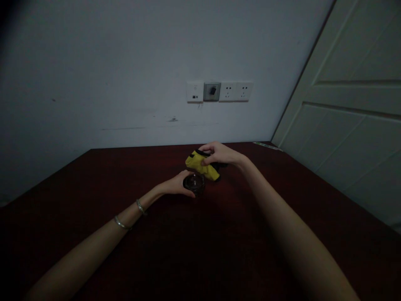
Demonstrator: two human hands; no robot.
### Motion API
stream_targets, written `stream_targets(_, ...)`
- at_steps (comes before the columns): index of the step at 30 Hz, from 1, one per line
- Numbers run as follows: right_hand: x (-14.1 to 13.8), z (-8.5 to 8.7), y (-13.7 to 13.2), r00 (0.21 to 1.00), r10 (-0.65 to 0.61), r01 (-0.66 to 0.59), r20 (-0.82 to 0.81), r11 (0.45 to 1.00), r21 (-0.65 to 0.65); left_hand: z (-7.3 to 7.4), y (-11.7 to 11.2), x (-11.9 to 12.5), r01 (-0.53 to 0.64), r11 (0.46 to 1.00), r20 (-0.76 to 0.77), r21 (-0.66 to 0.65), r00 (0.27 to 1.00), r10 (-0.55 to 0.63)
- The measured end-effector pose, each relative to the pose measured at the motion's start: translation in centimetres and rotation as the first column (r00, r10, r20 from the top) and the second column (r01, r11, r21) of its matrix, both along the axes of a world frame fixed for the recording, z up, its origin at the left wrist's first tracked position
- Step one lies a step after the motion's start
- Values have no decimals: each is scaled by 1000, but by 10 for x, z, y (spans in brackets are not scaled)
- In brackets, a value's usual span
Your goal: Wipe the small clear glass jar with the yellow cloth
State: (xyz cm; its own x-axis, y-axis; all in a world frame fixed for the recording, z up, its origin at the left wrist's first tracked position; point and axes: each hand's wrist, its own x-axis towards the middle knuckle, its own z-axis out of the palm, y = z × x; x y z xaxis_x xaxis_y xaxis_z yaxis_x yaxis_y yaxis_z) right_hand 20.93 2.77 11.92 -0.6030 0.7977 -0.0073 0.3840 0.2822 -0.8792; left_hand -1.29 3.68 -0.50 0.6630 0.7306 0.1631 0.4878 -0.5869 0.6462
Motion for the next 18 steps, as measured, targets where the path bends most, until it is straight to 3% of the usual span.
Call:
stream_targets(4,9,-7,-3,981,-113,114,-160,993,-3,0,-1,-1,-51,995,-4,-84,999,51)
stream_targets(10,10,-14,3,941,-219,233,-258,972,22,9,-7,2,-22,977,29,-212,999,29)
stream_targets(15,3,-22,4,896,-264,293,-358,956,30,13,-9,3,-19,977,-35,-211,999,12)
stream_targets(18,-3,-24,1,869,-260,293,-421,956,16,25,-8,-4,45,979,-37,-200,998,-54)
